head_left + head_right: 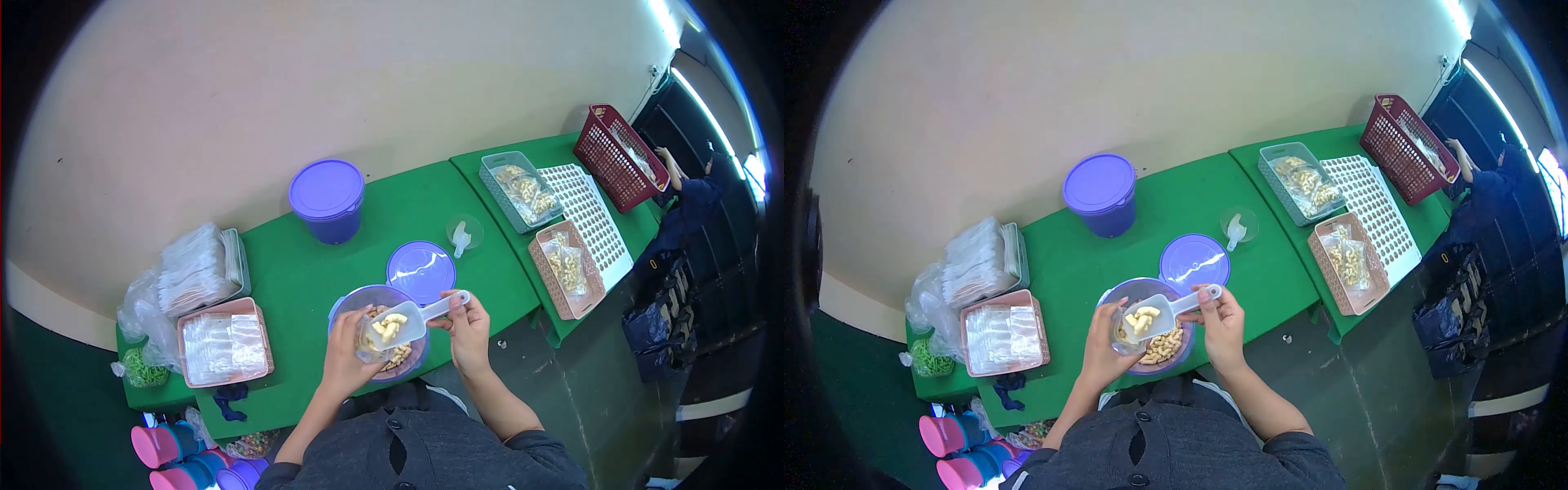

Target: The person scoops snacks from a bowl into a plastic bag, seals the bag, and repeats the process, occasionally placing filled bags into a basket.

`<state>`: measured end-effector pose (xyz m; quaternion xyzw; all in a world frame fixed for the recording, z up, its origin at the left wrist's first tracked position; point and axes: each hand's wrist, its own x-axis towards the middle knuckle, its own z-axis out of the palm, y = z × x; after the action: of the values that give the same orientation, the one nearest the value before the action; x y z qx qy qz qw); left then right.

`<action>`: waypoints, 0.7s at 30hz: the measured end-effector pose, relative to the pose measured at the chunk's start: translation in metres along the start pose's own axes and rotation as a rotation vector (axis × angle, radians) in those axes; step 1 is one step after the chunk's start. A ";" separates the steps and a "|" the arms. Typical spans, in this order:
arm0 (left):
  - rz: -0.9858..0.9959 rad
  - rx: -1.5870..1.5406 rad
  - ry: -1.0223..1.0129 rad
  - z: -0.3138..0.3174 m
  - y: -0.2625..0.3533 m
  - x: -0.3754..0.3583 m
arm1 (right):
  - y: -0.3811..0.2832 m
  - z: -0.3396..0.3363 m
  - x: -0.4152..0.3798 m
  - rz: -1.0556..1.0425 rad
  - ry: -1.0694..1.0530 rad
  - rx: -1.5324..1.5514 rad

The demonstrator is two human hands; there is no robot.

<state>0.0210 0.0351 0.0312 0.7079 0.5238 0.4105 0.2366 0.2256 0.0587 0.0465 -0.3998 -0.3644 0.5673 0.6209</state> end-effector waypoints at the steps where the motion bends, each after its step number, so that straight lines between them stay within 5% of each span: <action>1: 0.000 -0.004 -0.005 -0.002 -0.004 -0.001 | 0.002 0.002 -0.003 -0.002 0.001 -0.015; 14: 0.118 -0.126 -0.261 -0.022 -0.019 -0.005 | 0.012 0.033 -0.069 -0.322 0.232 -0.073; 21: 0.241 -0.251 -0.318 -0.018 -0.015 -0.006 | 0.006 0.039 -0.102 -0.380 0.529 -0.034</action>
<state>-0.0027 0.0329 0.0271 0.7861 0.3366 0.3810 0.3517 0.1790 -0.0395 0.0576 -0.4685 -0.2681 0.3115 0.7821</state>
